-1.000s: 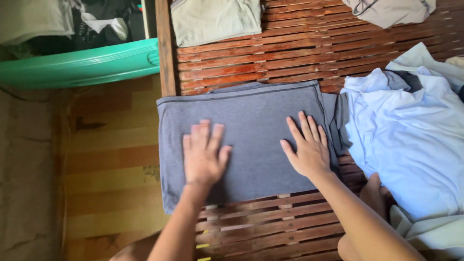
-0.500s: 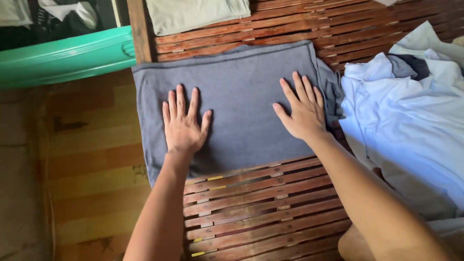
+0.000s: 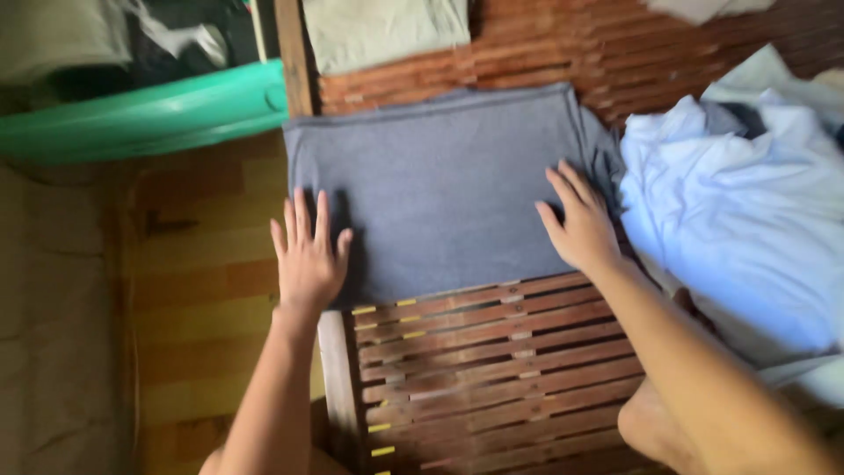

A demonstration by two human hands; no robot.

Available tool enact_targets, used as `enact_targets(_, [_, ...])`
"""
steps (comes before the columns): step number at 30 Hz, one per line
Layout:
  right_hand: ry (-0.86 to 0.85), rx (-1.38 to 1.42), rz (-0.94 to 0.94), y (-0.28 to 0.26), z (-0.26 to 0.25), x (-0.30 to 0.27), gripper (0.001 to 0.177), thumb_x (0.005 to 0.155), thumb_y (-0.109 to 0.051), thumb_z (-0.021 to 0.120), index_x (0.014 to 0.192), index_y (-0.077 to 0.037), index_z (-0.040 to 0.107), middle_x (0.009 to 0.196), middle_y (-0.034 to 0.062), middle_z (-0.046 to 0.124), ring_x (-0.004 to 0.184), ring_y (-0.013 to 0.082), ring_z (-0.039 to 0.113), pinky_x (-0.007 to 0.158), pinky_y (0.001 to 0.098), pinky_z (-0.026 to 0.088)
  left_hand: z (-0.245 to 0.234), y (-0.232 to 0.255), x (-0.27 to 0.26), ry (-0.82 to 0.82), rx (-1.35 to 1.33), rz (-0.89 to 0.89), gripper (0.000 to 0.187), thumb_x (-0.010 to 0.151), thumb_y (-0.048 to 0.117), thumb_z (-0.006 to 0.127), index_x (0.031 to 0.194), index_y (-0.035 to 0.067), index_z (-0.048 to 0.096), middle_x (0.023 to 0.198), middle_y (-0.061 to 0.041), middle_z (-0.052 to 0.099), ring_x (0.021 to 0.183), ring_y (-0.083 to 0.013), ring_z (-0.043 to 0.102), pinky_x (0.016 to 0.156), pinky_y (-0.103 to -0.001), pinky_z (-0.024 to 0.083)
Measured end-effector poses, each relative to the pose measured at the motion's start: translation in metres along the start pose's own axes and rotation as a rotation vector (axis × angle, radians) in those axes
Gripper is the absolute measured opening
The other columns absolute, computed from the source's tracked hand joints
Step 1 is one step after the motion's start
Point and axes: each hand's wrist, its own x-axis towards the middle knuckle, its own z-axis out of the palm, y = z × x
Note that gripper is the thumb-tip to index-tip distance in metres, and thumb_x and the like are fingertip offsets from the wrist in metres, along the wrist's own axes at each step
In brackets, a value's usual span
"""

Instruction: Folding a grey t-shirt on a wooden bed.

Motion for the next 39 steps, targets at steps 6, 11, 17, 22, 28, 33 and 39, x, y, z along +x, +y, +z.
enact_targets(6, [0.382, 0.084, 0.153, 0.021, 0.003, -0.077, 0.032, 0.091, -0.007, 0.073, 0.123, -0.009, 0.066, 0.128, 0.0127, 0.063, 0.117, 0.0307, 0.061, 0.105, 0.0393, 0.050, -0.009, 0.014, -0.058, 0.228, -0.430, -0.421, 0.073, 0.089, 0.020, 0.073, 0.151, -0.003, 0.042, 0.149, -0.029, 0.044, 0.135, -0.0466, 0.049, 0.113, -0.046, 0.041])
enact_targets(11, [0.425, 0.245, 0.366, 0.042, 0.012, -0.104, 0.037, 0.088, -0.011, 0.076, 0.123, -0.003, 0.066, 0.113, 0.0149, 0.066, 0.094, 0.0251, 0.063, 0.086, 0.0367, 0.053, -0.023, 0.014, -0.061, 0.136, -0.532, -0.711, 0.047, 0.087, 0.024, 0.074, 0.129, 0.004, 0.065, 0.120, -0.020, 0.066, 0.109, -0.0331, 0.067, 0.097, -0.040, 0.052])
enact_targets(17, [0.329, 0.264, 0.362, 0.069, 0.010, -0.090, 0.032, 0.089, -0.019, 0.079, 0.113, 0.000, 0.070, 0.094, 0.0135, 0.072, 0.078, 0.0219, 0.067, 0.074, 0.0364, 0.054, -0.030, 0.012, -0.070, 0.015, -0.572, -0.834, 0.036, 0.086, 0.029, 0.075, 0.115, 0.008, 0.072, 0.092, -0.012, 0.075, 0.086, -0.0268, 0.073, 0.084, -0.038, 0.055])
enact_targets(22, [0.283, 0.242, 0.355, 0.088, 0.009, -0.067, 0.028, 0.098, -0.026, 0.074, 0.107, 0.001, 0.071, 0.091, 0.0156, 0.072, 0.081, 0.0243, 0.066, 0.077, 0.0372, 0.052, -0.027, -0.011, -0.066, 0.059, -0.713, -0.706, 0.036, 0.099, 0.034, 0.069, 0.107, 0.000, 0.064, 0.093, -0.016, 0.073, 0.086, -0.0291, 0.066, 0.081, -0.038, 0.055])
enact_targets(28, [0.214, 0.308, 0.503, 0.084, -0.012, -0.040, 0.031, 0.105, -0.031, 0.065, 0.114, -0.002, 0.068, 0.094, 0.0150, 0.072, 0.086, 0.0257, 0.067, 0.080, 0.0393, 0.050, -0.074, -0.007, -0.039, 0.018, -0.641, -0.713, 0.034, 0.100, 0.037, 0.064, 0.115, 0.006, 0.061, 0.100, -0.014, 0.072, 0.088, -0.0230, 0.069, 0.082, -0.038, 0.053])
enact_targets(33, [0.053, 0.237, 0.551, 0.080, -0.026, -0.053, 0.033, 0.091, -0.033, 0.075, 0.112, -0.007, 0.071, 0.104, 0.0118, 0.075, 0.094, 0.0248, 0.070, 0.084, 0.0370, 0.053, -0.068, -0.014, -0.051, -0.138, -0.556, -0.757, 0.039, 0.090, 0.038, 0.074, 0.115, 0.009, 0.063, 0.106, -0.013, 0.074, 0.093, -0.0249, 0.072, 0.083, -0.037, 0.055])
enact_targets(39, [0.054, 0.078, 0.445, 0.086, -0.011, -0.073, 0.037, 0.085, -0.030, 0.078, 0.112, -0.006, 0.069, 0.102, 0.0124, 0.073, 0.096, 0.0281, 0.069, 0.089, 0.0395, 0.054, -0.060, -0.007, -0.070, -0.358, -0.340, -0.793, 0.046, 0.076, 0.024, 0.081, 0.119, 0.017, 0.063, 0.106, -0.006, 0.076, 0.103, -0.0252, 0.070, 0.099, -0.048, 0.046])
